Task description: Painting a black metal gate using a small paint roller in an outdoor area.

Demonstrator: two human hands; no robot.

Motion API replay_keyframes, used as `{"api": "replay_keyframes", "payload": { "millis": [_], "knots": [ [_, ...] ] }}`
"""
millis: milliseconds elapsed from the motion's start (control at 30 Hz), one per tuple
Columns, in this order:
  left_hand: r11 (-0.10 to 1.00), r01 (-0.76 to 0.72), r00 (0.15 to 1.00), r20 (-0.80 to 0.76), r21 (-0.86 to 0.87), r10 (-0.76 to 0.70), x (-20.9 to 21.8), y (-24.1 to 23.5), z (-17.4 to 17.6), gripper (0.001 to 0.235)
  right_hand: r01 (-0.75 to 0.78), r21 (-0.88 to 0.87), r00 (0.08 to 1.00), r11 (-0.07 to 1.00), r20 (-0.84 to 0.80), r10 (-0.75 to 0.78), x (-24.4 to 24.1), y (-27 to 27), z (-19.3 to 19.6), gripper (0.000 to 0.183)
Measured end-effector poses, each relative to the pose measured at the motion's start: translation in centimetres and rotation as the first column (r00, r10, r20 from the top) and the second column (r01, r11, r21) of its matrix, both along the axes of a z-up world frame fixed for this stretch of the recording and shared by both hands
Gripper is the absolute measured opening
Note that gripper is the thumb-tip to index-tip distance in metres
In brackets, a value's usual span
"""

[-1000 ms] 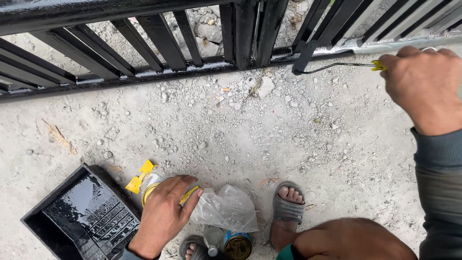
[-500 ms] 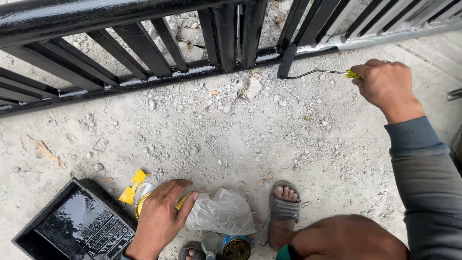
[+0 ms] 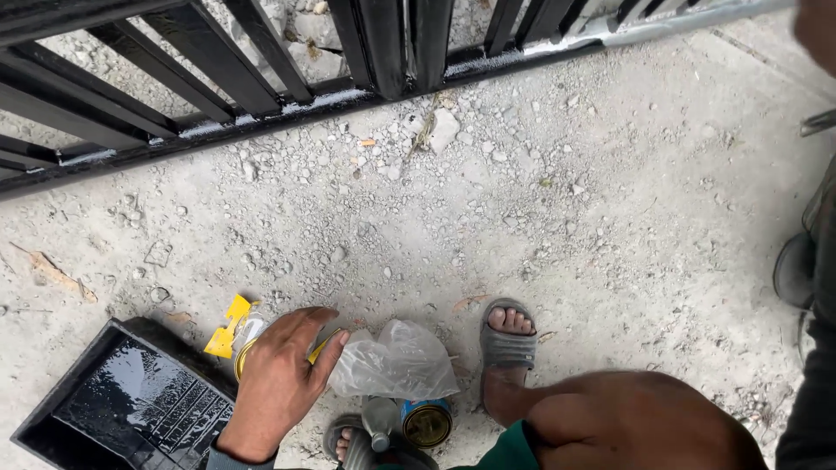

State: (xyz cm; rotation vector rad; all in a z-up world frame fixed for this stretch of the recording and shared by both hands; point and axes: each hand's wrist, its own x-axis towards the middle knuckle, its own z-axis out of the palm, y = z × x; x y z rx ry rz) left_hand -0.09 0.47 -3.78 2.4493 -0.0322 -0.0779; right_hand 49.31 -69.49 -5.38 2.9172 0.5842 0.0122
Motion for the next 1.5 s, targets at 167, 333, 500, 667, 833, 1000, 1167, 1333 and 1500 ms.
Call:
{"api": "replay_keyframes", "payload": {
  "millis": [167, 333, 500, 667, 833, 1000, 1167, 1333, 1500],
  "knots": [
    [1.0, -0.014, 1.0, 0.015, -0.001, 0.014, -0.2, 0.0, 0.0, 0.034, 0.05, -0.494, 0.996, 0.868, -0.035, -0.077, -5.5, 26.5, 4.6, 0.027],
    [1.0, -0.006, 1.0, 0.022, 0.01, 0.006, 0.0, 0.1, 0.6, 0.032, 0.051, -0.797, 0.99, 0.602, 0.12, 0.075, -10.3, 35.0, 10.4, 0.032],
    [1.0, -0.01, 1.0, 0.012, 0.016, 0.01, 0.0, 0.0, -0.1, 0.031, 0.159, -0.843, 0.77, 0.513, 0.431, 0.47, -12.0, 32.0, 11.7, 0.029],
    [0.999, 0.032, 0.999, 0.035, -0.008, -0.032, 0.9, -0.5, -0.1, 0.03, 0.045, -0.771, 0.996, 0.635, -0.016, -0.09, -10.4, 39.4, 6.3, 0.037],
    [0.999, 0.024, 0.999, 0.033, -0.024, -0.023, 0.2, -0.3, 0.6, 0.032, 0.041, -0.841, 0.993, 0.54, 0.096, 0.073, -9.6, 36.9, 7.2, 0.035],
    [1.0, 0.018, 0.999, 0.039, -0.018, -0.017, 0.3, -0.1, 0.3, 0.031, 0.063, -0.799, 0.998, 0.598, 0.04, -0.051, -10.0, 40.0, 7.6, 0.042],
    [0.999, 0.032, 0.999, 0.019, -0.028, -0.032, 0.0, 0.5, 0.5, 0.035, 0.168, -0.813, 0.774, 0.557, 0.459, 0.436, -9.3, 34.6, 7.2, 0.032],
    [1.0, 0.025, 1.0, -0.003, -0.013, -0.025, 0.2, 0.6, -0.4, 0.034, 0.055, -0.799, 0.998, 0.599, 0.019, -0.065, -9.1, 38.9, 8.3, 0.039],
    [0.999, 0.034, 0.999, -0.017, -0.039, -0.034, -0.5, 0.8, -0.2, 0.035, 0.231, -0.835, 0.646, 0.5, 0.516, 0.563, -10.5, 30.2, 9.2, 0.02]
  ]
}}
